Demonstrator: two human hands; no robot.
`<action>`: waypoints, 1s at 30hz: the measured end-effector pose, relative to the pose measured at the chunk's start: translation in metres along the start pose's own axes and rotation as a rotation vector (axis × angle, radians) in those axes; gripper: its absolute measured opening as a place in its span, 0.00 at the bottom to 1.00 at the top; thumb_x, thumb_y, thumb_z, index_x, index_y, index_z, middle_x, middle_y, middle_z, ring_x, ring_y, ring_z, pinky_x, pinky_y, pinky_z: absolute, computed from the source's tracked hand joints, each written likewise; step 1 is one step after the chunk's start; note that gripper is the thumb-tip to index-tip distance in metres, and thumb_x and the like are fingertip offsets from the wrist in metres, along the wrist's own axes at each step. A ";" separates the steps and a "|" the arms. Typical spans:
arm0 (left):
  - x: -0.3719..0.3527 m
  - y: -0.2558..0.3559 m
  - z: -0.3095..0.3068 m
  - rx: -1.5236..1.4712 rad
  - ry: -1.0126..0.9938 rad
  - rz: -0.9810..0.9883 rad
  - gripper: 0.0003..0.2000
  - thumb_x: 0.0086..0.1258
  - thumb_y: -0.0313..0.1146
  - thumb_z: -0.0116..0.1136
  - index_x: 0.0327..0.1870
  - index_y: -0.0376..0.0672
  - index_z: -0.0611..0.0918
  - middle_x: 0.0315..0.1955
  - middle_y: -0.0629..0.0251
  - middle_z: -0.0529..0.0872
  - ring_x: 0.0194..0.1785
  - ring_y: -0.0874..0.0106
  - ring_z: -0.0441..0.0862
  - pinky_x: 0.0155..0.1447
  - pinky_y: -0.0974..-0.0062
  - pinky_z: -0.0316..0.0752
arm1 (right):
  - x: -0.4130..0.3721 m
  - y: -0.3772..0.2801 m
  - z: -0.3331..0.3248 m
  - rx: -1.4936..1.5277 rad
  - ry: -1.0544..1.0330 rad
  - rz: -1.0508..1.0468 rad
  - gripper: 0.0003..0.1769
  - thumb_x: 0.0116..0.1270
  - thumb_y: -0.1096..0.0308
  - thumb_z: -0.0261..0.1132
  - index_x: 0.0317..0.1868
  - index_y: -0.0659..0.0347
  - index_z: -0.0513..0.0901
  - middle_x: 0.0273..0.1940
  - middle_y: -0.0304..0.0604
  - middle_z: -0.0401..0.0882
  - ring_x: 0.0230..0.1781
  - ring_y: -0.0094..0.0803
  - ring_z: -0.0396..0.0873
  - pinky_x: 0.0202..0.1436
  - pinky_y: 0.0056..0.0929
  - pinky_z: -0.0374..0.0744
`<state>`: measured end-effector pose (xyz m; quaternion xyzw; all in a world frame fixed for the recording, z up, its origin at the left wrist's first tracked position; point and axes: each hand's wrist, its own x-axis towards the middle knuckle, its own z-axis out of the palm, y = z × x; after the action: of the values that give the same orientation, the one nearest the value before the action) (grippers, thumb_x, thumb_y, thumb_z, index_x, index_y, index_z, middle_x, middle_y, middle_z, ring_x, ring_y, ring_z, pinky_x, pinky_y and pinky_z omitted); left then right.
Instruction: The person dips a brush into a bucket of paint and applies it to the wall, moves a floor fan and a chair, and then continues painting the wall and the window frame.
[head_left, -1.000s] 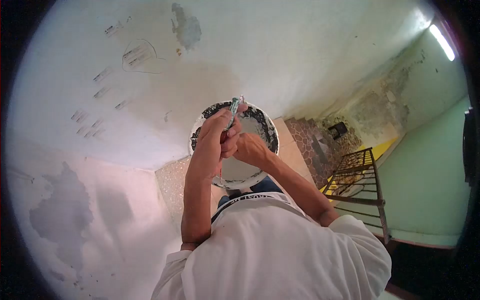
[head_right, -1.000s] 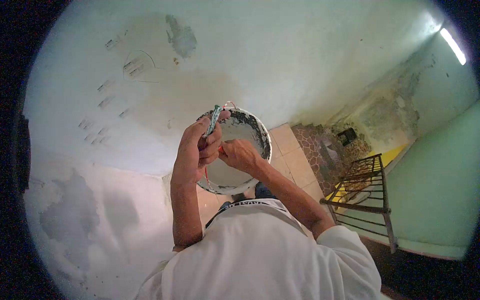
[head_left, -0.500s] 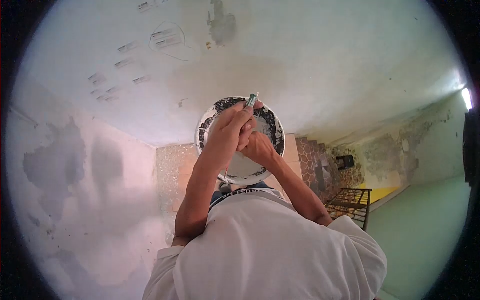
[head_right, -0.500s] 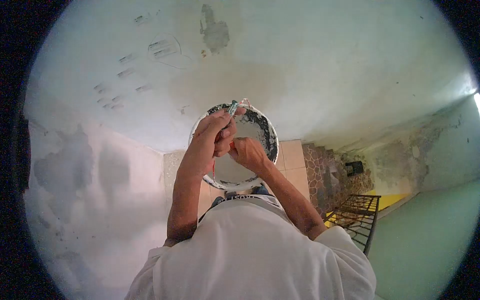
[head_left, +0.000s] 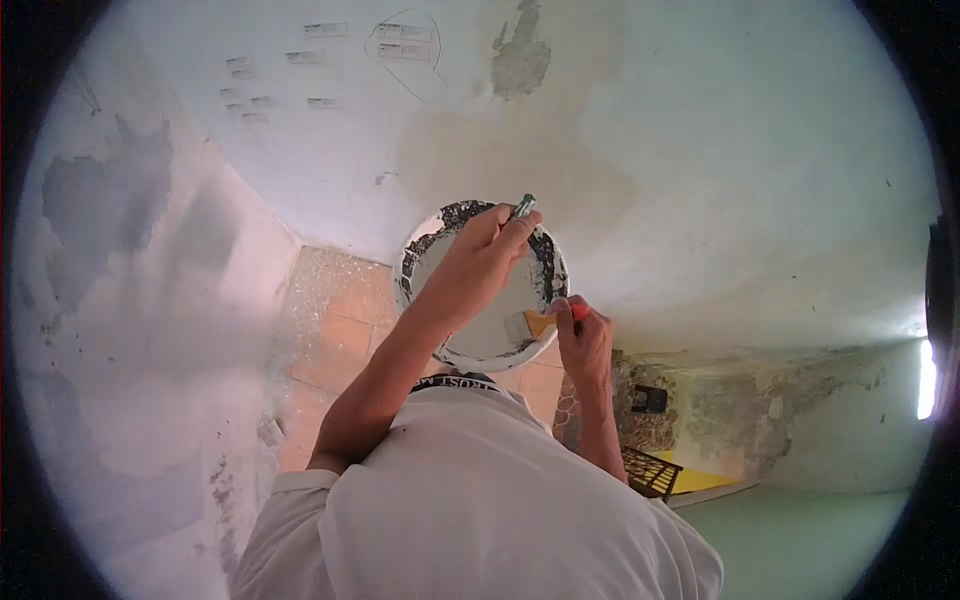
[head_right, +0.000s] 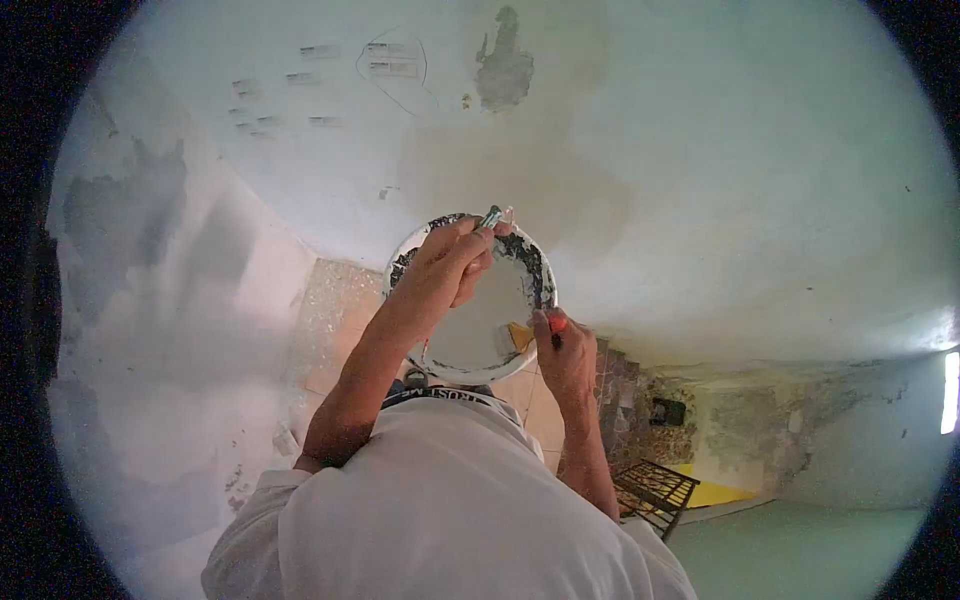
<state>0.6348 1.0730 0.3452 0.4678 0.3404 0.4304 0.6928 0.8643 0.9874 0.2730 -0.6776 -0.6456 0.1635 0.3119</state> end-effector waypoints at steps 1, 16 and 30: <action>-0.002 0.001 0.002 0.005 0.005 -0.025 0.17 0.87 0.47 0.54 0.40 0.42 0.78 0.27 0.78 0.67 0.27 0.86 0.59 0.30 0.80 0.56 | -0.007 0.002 -0.002 -0.005 -0.005 -0.005 0.14 0.81 0.61 0.67 0.45 0.65 0.89 0.28 0.52 0.85 0.23 0.37 0.84 0.31 0.36 0.79; 0.021 -0.026 -0.006 0.109 0.071 0.083 0.21 0.87 0.50 0.54 0.62 0.41 0.85 0.28 0.82 0.68 0.22 0.89 0.57 0.25 0.83 0.52 | -0.005 0.012 0.008 -0.024 -0.081 -0.017 0.14 0.84 0.61 0.65 0.46 0.65 0.88 0.27 0.50 0.85 0.23 0.32 0.83 0.30 0.32 0.79; 0.049 -0.043 0.011 0.007 0.223 0.004 0.17 0.85 0.46 0.55 0.57 0.43 0.86 0.24 0.83 0.64 0.21 0.87 0.57 0.24 0.81 0.52 | 0.053 0.105 0.006 0.627 0.014 0.285 0.29 0.89 0.51 0.56 0.48 0.72 0.89 0.27 0.43 0.86 0.25 0.25 0.83 0.31 0.26 0.82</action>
<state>0.6754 1.1059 0.3052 0.4201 0.4162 0.4800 0.6480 0.9479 1.0435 0.2120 -0.6332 -0.4606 0.3911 0.4837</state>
